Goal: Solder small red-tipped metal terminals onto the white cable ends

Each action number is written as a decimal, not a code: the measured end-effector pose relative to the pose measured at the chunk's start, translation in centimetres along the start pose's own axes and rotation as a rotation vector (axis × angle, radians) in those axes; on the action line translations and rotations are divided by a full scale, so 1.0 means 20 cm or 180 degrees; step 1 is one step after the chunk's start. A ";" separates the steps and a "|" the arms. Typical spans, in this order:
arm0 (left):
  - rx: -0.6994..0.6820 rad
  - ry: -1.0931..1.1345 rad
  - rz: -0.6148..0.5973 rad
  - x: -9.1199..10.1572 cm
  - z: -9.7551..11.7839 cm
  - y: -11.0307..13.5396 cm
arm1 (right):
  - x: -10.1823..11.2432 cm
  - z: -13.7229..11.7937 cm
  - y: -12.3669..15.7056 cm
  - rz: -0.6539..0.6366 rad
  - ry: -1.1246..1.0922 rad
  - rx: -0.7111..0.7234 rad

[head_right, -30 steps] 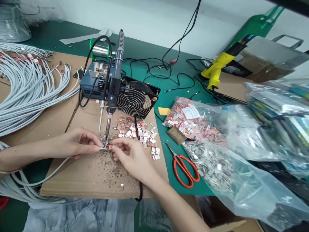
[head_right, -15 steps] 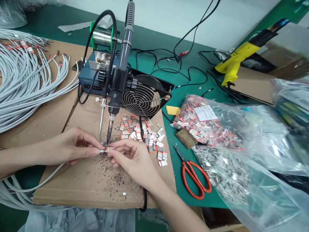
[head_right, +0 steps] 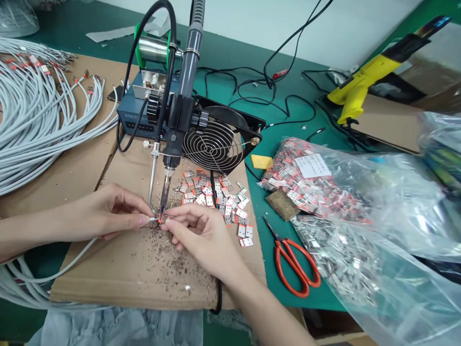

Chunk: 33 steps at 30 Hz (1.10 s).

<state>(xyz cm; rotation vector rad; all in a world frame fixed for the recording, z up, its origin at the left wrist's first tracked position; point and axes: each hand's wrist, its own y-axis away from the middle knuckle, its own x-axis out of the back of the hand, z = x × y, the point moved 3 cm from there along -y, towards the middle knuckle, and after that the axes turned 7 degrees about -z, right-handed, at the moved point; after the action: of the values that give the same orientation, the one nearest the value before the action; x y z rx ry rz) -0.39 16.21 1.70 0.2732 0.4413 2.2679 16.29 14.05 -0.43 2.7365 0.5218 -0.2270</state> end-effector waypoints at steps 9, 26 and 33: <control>0.0096 0.0155 0.0142 -0.01 0.03 0.00 | 0.01 -0.02 0.01 -0.0057 0.0247 0.0095; 0.0028 0.0180 0.0292 0.00 0.03 -0.01 | 0.01 -0.02 0.00 -0.0043 0.0243 0.0259; -0.0028 0.0042 0.0053 0.00 0.01 0.00 | 0.02 -0.02 0.00 -0.0169 0.0142 0.0231</control>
<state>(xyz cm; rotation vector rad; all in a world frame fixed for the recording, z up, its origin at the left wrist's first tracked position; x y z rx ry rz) -0.23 16.23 1.89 0.2583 0.4376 2.2884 16.62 14.27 -0.21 2.8060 0.6104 -0.2024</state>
